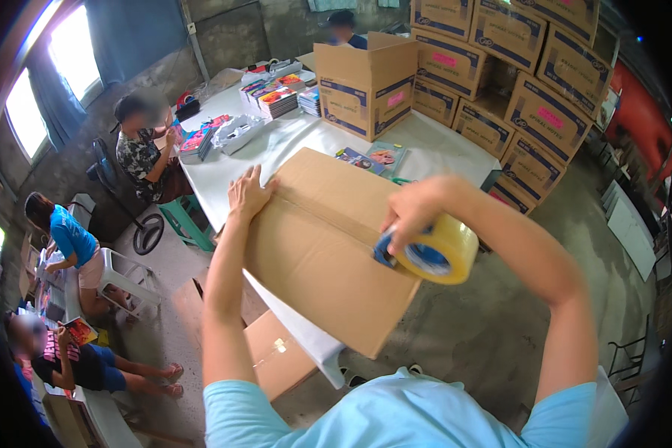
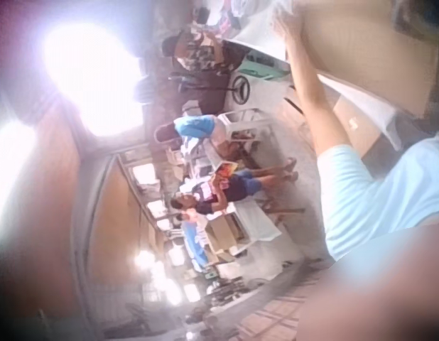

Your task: The person assembles a cardboard box and packs multiple stacks of spiral notebooks into it. They arrange the notebooks neatly inside, close the box flaps, and seal the box using a tape dispenser.

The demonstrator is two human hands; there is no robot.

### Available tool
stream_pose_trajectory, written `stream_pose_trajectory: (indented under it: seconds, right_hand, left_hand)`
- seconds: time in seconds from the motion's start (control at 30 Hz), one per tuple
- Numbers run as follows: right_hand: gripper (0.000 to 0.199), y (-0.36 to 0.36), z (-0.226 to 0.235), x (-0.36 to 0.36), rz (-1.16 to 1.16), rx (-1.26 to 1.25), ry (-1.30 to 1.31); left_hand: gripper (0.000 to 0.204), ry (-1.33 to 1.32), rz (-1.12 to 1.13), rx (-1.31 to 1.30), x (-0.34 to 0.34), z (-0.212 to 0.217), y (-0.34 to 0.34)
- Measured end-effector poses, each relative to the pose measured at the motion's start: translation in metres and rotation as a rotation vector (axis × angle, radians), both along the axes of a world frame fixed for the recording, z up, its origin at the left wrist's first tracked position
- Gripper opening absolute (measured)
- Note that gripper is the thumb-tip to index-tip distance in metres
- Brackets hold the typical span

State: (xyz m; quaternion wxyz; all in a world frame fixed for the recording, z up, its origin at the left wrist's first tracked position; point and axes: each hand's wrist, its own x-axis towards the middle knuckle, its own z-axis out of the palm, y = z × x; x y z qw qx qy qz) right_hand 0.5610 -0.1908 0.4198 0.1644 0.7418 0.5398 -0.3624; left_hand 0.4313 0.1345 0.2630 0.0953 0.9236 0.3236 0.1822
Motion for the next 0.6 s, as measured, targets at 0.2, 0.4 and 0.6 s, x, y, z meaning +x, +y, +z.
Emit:
stream_pose_trajectory:
  seconds: [0.2,0.4,0.6]
  right_hand:
    - [0.066,-0.170,-0.055,-0.010,-0.165,0.582,0.024]
    - [0.071,-0.228,-0.212,-0.011,-0.229,1.388,0.114]
    - [0.073,-0.242,-0.317,-0.010,-0.229,1.236,0.075]
  left_hand:
    - [0.103,0.056,-0.697,-0.083,-0.018,0.016,-0.208]
    - [0.120,0.198,-0.751,-0.091,-0.013,0.026,-0.319]
    - [0.119,0.578,-0.598,0.433,-0.005,0.032,-0.389]
